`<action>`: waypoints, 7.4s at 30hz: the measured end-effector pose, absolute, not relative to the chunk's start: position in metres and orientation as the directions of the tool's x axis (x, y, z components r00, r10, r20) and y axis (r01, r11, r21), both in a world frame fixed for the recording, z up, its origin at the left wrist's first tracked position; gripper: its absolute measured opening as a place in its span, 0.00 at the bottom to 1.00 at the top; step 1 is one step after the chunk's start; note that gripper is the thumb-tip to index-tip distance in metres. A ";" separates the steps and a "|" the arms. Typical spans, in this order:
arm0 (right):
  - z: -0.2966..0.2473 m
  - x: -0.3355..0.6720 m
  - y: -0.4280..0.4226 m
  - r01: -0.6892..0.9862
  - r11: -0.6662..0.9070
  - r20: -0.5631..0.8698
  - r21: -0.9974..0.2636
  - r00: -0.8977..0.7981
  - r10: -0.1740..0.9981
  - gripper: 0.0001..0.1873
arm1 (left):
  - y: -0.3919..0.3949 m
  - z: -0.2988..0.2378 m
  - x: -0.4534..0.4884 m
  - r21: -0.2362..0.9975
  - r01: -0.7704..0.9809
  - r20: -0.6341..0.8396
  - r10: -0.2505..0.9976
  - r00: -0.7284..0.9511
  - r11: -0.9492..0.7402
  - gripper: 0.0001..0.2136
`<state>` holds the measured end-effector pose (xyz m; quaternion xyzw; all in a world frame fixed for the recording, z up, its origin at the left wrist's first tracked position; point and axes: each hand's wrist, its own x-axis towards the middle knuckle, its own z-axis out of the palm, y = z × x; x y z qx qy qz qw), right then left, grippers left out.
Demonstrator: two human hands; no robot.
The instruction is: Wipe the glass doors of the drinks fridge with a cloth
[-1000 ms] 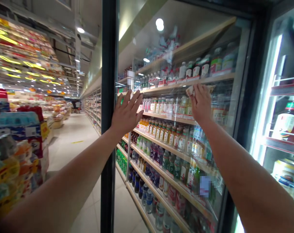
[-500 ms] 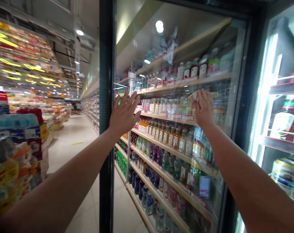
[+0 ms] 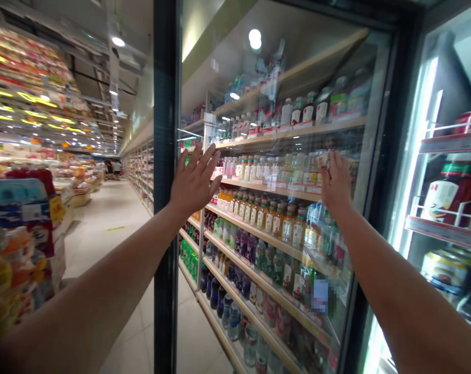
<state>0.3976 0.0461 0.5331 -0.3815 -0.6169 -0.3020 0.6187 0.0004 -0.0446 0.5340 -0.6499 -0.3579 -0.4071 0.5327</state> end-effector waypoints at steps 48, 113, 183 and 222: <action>0.476 0.280 0.012 0.825 0.527 0.958 0.203 -0.279 0.068 0.28 | -0.044 0.534 -0.002 -0.402 0.895 0.911 0.014 0.412 -0.195 0.27; 0.567 0.266 0.016 0.881 0.459 0.985 0.113 -0.160 0.064 0.29 | -0.047 0.534 -0.002 -0.385 0.897 0.913 0.055 0.405 -0.216 0.27; 0.449 0.310 0.028 0.900 0.428 0.994 0.082 -0.045 -0.096 0.26 | -0.065 0.482 -0.003 -0.724 0.638 0.652 0.041 0.757 -0.262 0.20; 0.447 0.310 0.037 0.893 0.436 0.969 -0.112 0.195 -0.150 0.26 | -0.037 0.498 0.034 -0.716 0.641 0.653 0.063 0.755 -0.277 0.29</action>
